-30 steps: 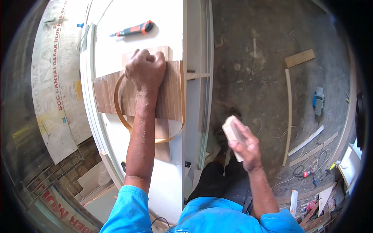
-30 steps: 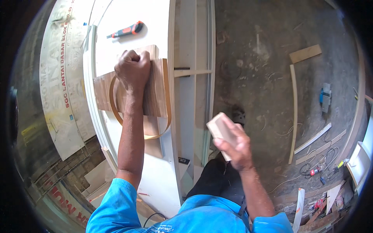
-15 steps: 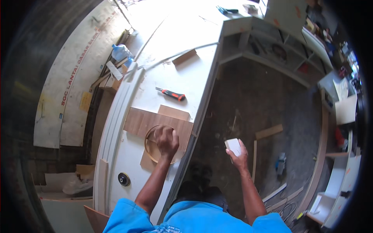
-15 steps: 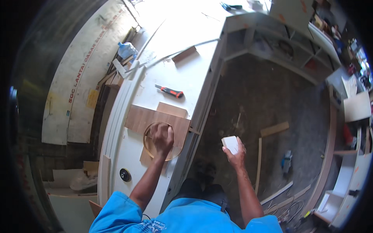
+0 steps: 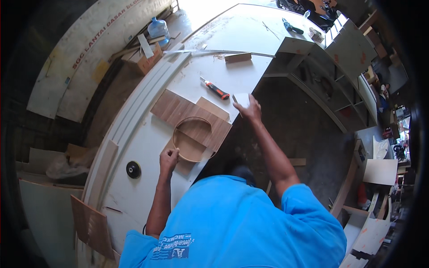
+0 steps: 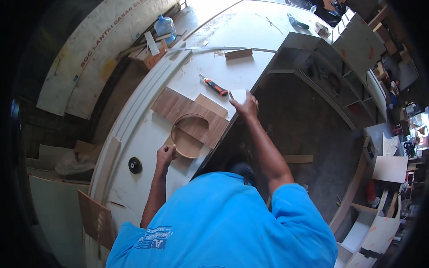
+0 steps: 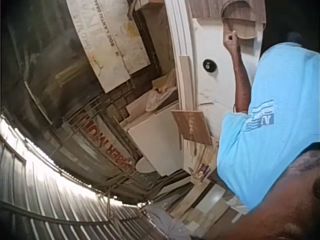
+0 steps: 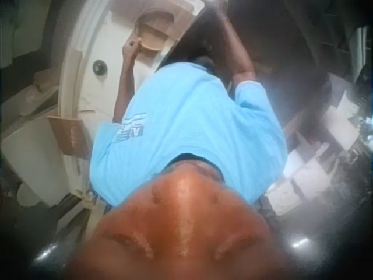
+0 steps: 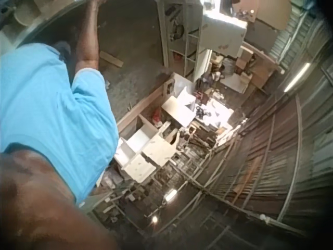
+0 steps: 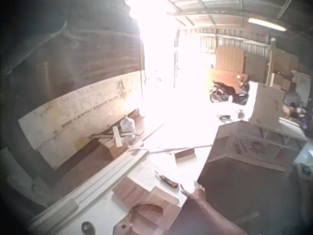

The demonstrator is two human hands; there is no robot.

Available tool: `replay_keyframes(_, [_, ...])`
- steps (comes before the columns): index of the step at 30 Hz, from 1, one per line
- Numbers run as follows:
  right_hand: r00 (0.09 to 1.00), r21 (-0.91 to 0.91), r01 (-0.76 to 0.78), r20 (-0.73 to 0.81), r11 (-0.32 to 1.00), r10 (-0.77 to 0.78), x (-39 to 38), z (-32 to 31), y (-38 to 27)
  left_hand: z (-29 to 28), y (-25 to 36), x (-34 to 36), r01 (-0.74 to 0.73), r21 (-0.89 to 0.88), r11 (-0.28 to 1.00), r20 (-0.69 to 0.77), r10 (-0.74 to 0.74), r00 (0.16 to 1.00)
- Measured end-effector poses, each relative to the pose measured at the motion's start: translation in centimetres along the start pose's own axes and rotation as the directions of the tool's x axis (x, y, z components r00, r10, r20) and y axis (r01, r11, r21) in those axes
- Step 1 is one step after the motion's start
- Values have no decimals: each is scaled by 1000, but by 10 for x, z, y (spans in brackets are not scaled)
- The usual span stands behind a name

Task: The person applies a laminate strip to the edge of a wooden board, pressing it into place by hand, and then uses a piece of wood to rub and secure the adhesive along the entire length of the edge.

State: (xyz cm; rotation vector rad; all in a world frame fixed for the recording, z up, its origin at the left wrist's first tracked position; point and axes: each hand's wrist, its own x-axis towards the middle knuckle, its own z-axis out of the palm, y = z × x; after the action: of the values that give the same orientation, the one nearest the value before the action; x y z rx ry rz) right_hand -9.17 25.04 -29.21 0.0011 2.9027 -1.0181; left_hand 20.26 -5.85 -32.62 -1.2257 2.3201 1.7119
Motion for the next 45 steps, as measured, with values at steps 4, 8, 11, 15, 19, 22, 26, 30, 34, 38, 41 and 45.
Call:
replay_keyframes(4, [995,-70,54,91,996,-47,72,14,-29,33,37,-14,174,-259,950,170,-133,977])
replay_keyframes(8, [984,129,129,102,983,-142,125,46,-14,81,43,-25,248,-288,925,103,-227,968])
replay_keyframes(11, [973,41,226,-48,973,-224,124,53,-8,104,36,-33,348,-386,854,34,-364,931])
replay_keyframes(15, [907,385,77,356,920,-225,55,31,17,116,31,-40,447,-404,798,27,-478,878])
replay_keyframes(19, [681,408,154,616,900,-396,0,25,60,134,61,-38,525,-507,684,11,-604,797])
replay_keyframes(22, [603,435,219,644,874,-471,-13,18,66,149,73,-29,532,-563,632,27,-630,776])
replay_keyframes(26, [544,476,228,661,849,-517,-13,6,70,150,69,-23,551,-526,648,-13,-654,756])
replay_keyframes(30, [367,474,210,773,855,-518,11,-5,71,148,62,-21,551,-507,662,-35,-655,755])
replay_keyframes(34, [330,368,152,856,917,-398,35,-22,50,151,67,-21,523,-574,630,-22,-650,759])
replay_keyframes(38, [505,325,179,780,929,-371,49,-1,24,141,49,-23,545,-493,678,-7,-629,777])
replay_keyframes(41, [530,408,55,762,911,-373,54,41,12,138,81,-19,534,-372,759,20,-569,822])
replay_keyframes(45, [279,335,-340,928,879,-246,51,61,-37,114,88,-23,409,-224,885,-38,-427,903])
